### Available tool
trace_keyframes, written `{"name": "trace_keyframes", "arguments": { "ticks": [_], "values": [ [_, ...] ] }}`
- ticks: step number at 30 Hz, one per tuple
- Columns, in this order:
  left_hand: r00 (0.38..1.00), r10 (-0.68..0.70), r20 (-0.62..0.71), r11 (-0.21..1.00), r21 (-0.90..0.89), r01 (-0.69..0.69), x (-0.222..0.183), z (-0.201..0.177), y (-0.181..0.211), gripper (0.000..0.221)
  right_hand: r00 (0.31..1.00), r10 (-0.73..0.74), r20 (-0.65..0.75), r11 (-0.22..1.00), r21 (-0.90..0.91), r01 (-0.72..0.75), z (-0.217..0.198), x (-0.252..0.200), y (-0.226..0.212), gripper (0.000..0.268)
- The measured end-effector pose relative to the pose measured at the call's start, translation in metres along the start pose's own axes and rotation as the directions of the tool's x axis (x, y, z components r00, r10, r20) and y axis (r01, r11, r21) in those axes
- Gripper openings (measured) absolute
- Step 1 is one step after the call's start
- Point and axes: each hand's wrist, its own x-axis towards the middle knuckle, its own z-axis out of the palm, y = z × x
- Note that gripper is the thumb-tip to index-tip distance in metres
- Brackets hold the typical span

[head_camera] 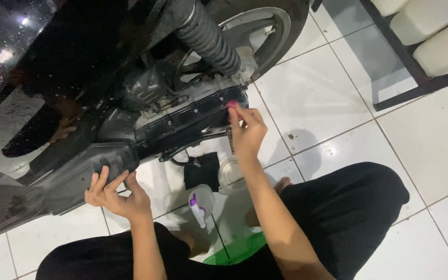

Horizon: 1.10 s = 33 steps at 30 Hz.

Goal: The person sits on the floor and scrubs the lower side panel and engine area of a black motorcycle with a pink sponge. They repeatedly dip the sponge into a bucket of water to rinse it before continuing to scrub the vehicle's surface.

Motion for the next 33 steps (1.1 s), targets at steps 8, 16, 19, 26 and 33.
{"name": "trace_keyframes", "arguments": {
  "ticks": [8, 16, 19, 26, 33],
  "values": [
    [1.000, -0.003, -0.011, 1.000, 0.001, 0.003, 0.001, 0.001, 0.002, 0.018, 0.999, 0.019, -0.026, 0.999, 0.029, -0.018, 0.005, -0.006, -0.001, 0.021],
    [1.000, -0.013, -0.003, 1.000, -0.021, 0.013, 0.002, -0.001, 0.003, 0.018, 0.998, 0.043, -0.038, 0.999, 0.027, -0.042, 0.005, -0.006, 0.000, 0.022],
    [1.000, -0.029, -0.010, 0.999, -0.016, 0.029, 0.002, 0.000, 0.003, 0.019, 0.998, 0.026, -0.055, 1.000, -0.008, -0.026, 0.003, -0.004, -0.006, 0.019],
    [0.998, -0.064, -0.015, 0.996, -0.061, 0.063, -0.008, 0.001, -0.009, 0.018, 0.998, 0.003, -0.058, 1.000, 0.031, -0.001, 0.006, -0.007, 0.001, 0.019],
    [0.993, -0.108, 0.054, 0.994, 0.029, 0.107, -0.011, -0.003, 0.000, 0.023, 0.999, 0.037, 0.040, 0.996, 0.074, -0.040, -0.011, 0.001, 0.008, 0.017]
  ]
}}
